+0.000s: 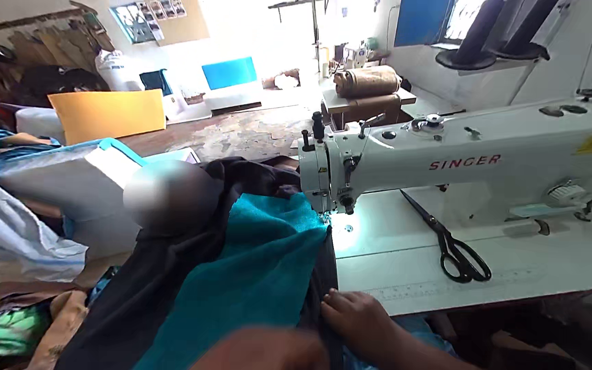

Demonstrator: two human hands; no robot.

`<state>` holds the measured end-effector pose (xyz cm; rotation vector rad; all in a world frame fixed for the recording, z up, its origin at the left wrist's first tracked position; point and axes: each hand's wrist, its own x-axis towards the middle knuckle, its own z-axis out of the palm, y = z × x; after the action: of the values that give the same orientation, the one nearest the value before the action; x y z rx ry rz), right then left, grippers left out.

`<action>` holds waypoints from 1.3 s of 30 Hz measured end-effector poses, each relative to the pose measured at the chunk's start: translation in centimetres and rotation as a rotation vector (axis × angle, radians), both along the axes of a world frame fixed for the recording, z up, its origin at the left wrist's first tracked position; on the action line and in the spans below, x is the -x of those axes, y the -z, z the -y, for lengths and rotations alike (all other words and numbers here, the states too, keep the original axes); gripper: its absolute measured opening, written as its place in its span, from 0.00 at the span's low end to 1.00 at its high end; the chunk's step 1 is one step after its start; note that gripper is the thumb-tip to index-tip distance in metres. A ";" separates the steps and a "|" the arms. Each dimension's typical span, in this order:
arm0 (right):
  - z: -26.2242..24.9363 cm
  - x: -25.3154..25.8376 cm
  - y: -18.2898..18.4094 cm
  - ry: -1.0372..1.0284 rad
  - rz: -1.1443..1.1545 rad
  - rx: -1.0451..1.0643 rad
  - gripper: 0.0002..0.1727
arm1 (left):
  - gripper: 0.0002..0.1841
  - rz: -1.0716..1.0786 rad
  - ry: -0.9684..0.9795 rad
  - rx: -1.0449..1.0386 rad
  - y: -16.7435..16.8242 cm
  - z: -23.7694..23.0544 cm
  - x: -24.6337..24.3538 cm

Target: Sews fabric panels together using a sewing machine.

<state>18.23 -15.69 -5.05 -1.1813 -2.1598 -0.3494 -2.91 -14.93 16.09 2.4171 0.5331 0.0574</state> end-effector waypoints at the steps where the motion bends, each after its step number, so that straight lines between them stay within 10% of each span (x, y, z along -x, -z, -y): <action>1: 0.6 0.0 0.1 0.004 0.034 -0.009 0.08 | 0.29 0.013 -0.157 -0.074 1.0 -1.7 -0.3; 8: 2.5 -0.3 -1.3 -0.012 0.113 0.098 0.11 | 0.49 -0.530 -0.430 -0.083 9.8 -6.4 -1.9; 15: 2.5 -0.3 -1.6 -0.027 0.130 0.126 0.11 | 0.14 0.067 -0.509 -0.488 17.2 -5.8 1.8; 23: 3.3 -0.5 -2.3 -0.140 0.167 0.165 0.11 | 0.22 0.059 -0.557 -0.344 10.2 -1.7 -3.9; 27: 3.5 -0.8 -2.3 -0.150 0.107 0.174 0.10 | 0.22 -0.017 -0.442 -0.178 12.4 -1.4 -4.7; 39: 3.3 -1.0 -2.3 -0.180 0.082 0.241 0.08 | 0.06 0.091 -0.205 -0.665 16.7 -3.4 -3.9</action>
<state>19.19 -19.01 -2.78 -1.1036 -2.4107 -0.0611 0.95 -11.53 -0.63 2.9646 0.8161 0.5006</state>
